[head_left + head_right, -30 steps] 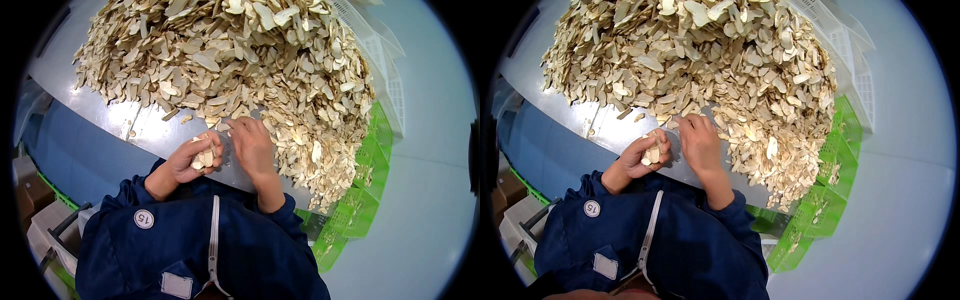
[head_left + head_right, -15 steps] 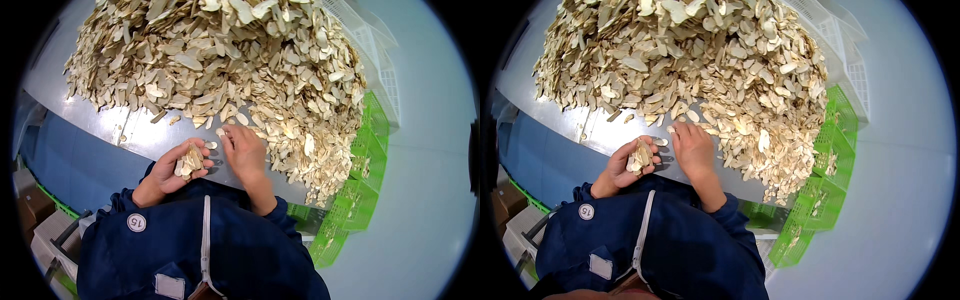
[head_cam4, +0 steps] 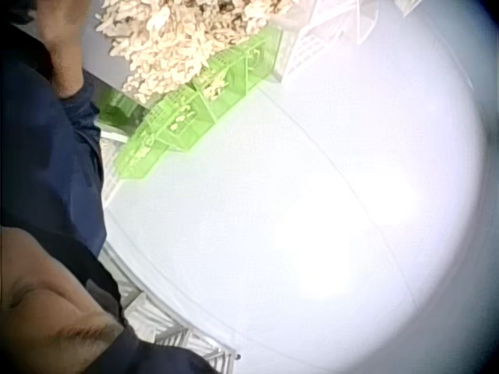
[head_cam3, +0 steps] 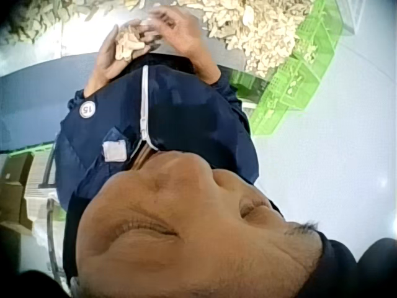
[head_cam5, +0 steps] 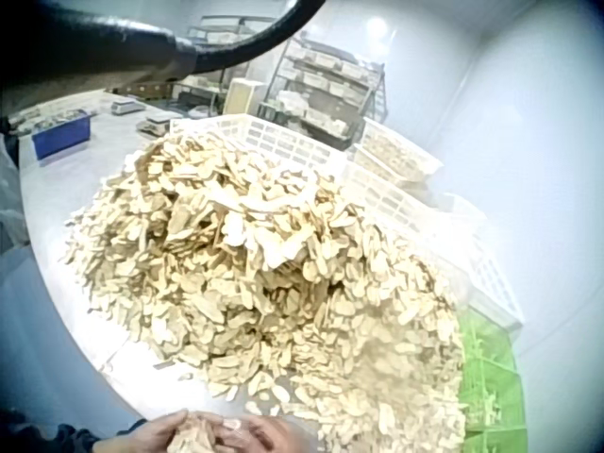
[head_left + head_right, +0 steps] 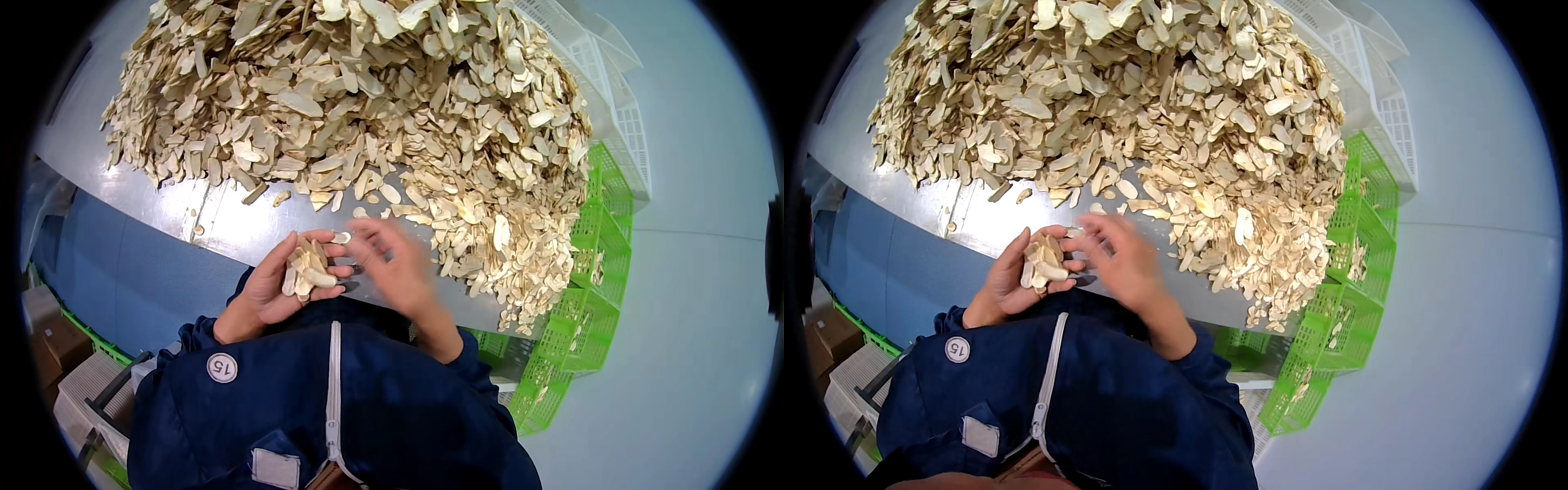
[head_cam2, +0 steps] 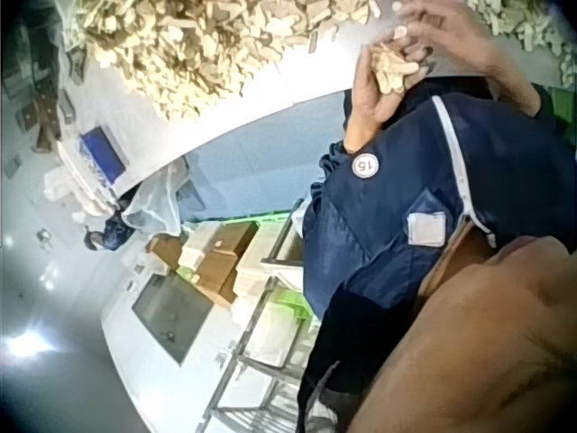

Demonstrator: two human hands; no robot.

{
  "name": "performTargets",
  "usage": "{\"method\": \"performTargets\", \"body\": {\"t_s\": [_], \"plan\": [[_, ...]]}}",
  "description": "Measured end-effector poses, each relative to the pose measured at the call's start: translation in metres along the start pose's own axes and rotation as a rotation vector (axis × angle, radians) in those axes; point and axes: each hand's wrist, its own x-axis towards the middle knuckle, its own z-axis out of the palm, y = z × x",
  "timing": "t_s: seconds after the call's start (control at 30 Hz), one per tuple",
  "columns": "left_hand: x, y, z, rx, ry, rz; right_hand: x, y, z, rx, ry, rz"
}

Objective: The person sorts a large pile of dried mushroom slices on a stainless steel table, picking up pieces by hand and placing them into green plastic baskets. The person occasionally transfers handfuls of sorted pieces from the table into the baskets.

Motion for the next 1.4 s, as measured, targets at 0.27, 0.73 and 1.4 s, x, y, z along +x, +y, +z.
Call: {"method": "performTargets", "body": {"t_s": [0.27,0.73,1.4], "plan": [[0.012,0.000,-0.027,-0.027,-0.073,-0.004,0.033,0.065,-0.021,-0.795,0.456,-0.389],[0.018,0.006,-0.031,-0.056,-0.155,0.020,0.032,0.053,-0.042,-0.593,0.159,-0.182],[0.026,0.006,-0.027,0.090,-0.057,0.028,0.069,0.039,-0.012,-0.507,0.364,-0.365]]}}
